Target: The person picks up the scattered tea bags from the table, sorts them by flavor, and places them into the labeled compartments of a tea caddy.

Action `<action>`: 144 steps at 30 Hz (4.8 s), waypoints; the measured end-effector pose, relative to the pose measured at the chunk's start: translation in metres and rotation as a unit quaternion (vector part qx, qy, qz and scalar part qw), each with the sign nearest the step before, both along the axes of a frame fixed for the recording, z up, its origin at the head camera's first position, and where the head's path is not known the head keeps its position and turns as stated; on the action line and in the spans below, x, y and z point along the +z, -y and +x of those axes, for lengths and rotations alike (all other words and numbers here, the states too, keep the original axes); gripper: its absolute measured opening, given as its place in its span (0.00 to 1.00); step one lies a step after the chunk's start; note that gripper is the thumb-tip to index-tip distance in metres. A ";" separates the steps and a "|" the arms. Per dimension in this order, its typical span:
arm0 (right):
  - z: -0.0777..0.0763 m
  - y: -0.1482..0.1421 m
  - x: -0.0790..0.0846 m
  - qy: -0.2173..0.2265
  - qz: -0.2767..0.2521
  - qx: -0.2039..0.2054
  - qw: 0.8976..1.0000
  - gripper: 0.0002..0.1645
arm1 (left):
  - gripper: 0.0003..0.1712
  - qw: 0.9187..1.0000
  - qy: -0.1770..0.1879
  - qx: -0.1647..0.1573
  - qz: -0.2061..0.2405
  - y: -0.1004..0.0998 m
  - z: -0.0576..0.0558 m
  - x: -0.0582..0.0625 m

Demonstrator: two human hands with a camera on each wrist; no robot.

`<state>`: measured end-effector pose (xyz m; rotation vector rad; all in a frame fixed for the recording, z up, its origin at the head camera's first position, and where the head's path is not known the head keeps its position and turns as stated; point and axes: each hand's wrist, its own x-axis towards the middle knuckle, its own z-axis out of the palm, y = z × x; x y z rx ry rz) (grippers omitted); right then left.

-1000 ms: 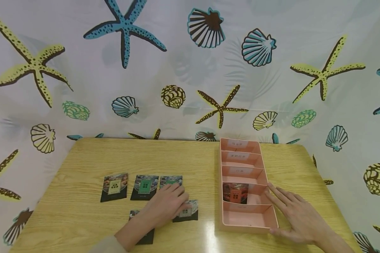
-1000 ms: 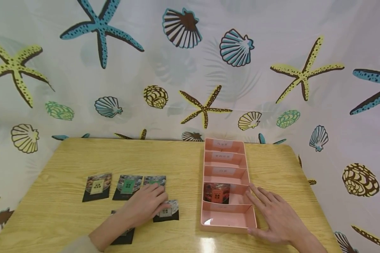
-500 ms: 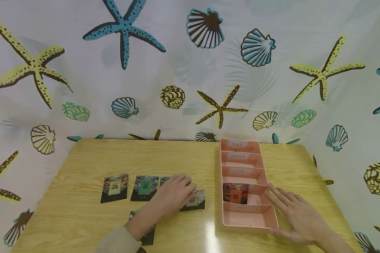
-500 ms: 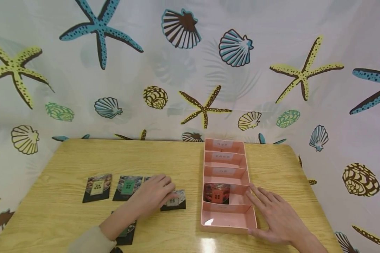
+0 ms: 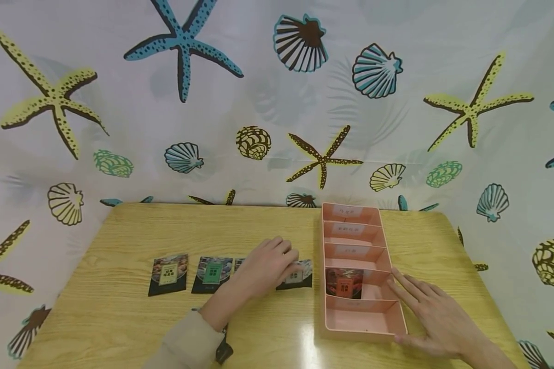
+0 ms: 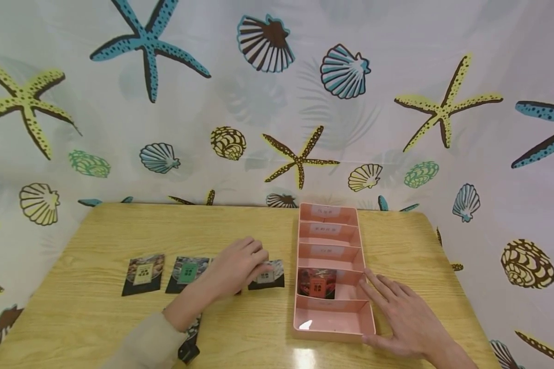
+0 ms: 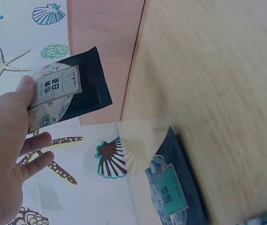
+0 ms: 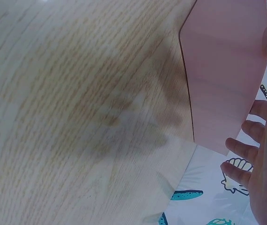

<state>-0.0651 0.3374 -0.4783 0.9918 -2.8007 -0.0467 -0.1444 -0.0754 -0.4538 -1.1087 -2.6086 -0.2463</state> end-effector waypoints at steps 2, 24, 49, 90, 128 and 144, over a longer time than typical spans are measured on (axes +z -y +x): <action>0.000 0.000 0.000 0.001 0.001 -0.001 1.000 0.65 | 0.15 1.000 -0.007 -0.001 -0.005 -0.003 -0.002 0.003; 0.002 0.002 0.000 -0.005 0.001 0.002 1.000 0.65 | 0.15 0.999 -0.038 -0.019 0.003 -0.022 -0.028 0.037; 0.002 0.002 0.001 0.014 0.001 -0.006 1.000 0.64 | 0.17 0.996 -0.060 -0.062 -0.027 -0.078 -0.056 0.032; 0.005 0.002 0.000 0.001 -0.005 0.001 1.000 0.64 | 0.21 0.992 0.014 -0.045 -0.115 -0.113 -0.048 -0.017; 0.000 -0.001 -0.002 -0.005 -0.001 0.005 1.000 0.65 | 0.24 0.997 0.079 0.004 -0.027 -0.009 -0.051 -0.011; 0.001 0.000 -0.001 -0.003 -0.004 0.001 1.000 0.65 | 0.32 0.991 0.110 0.040 -0.070 0.040 -0.045 -0.032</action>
